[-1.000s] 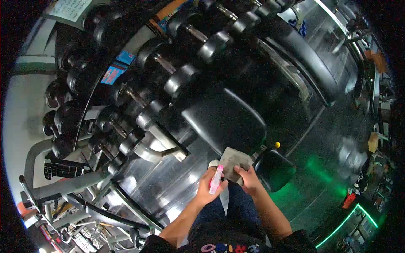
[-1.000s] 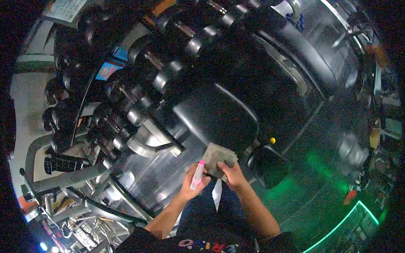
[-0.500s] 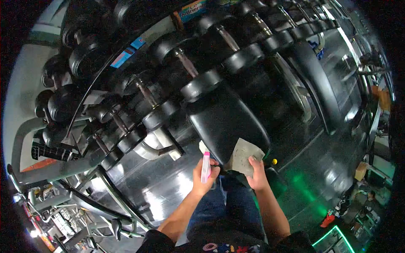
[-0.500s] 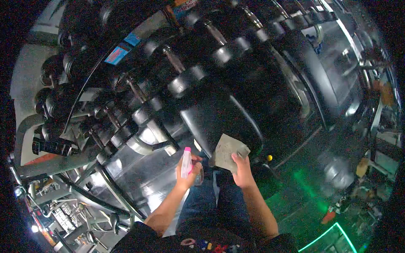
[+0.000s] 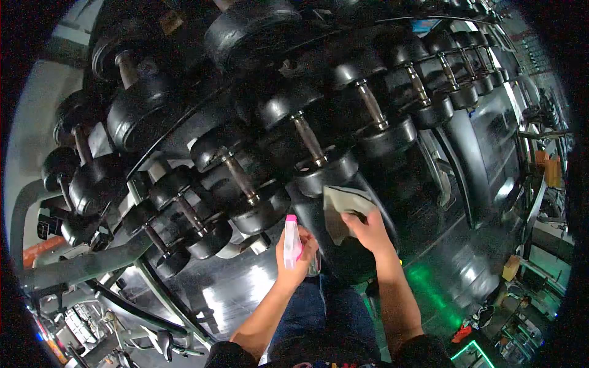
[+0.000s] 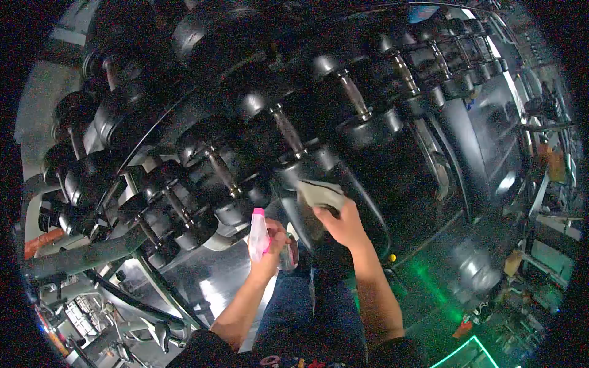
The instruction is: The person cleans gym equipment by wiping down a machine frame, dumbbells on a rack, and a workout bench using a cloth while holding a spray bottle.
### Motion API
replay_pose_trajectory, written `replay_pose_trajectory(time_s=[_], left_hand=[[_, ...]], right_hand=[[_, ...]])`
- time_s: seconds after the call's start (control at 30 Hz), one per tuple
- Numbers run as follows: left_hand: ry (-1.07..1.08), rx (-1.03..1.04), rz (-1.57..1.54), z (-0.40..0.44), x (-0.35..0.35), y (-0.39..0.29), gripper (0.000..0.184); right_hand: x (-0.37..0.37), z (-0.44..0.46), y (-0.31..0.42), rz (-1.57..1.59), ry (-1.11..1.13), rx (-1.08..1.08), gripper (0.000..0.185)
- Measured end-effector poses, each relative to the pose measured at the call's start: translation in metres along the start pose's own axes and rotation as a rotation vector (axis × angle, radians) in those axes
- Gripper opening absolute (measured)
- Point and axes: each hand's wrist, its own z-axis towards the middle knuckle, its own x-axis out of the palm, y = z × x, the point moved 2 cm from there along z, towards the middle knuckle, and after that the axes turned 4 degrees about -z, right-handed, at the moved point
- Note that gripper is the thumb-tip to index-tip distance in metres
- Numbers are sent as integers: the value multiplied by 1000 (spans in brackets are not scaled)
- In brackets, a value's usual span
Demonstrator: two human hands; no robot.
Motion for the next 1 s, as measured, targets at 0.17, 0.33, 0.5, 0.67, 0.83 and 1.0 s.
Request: replay_pose_trajectory(time_s=[0.17, 0.33, 0.5, 0.67, 0.83, 1.0], left_hand=[[24, -58, -52, 25, -10, -13, 18], [141, -60, 89, 31, -29, -13, 17], [168, -101, 42, 27, -42, -13, 18], [183, -122, -31, 25, -39, -19, 21], [175, -101, -49, 22, -40, -25, 19], [96, -103, -40, 16, -42, -23, 17]], right_hand=[[34, 71, 46, -446, 221, -20, 31], [44, 102, 20, -830, 198, 52, 33], [48, 108, 24, -771, 114, 35, 33], [46, 105, 19, -784, 73, 19, 30], [46, 104, 24, -706, 93, 4, 30], [48, 105, 23, -721, 105, 26, 31]])
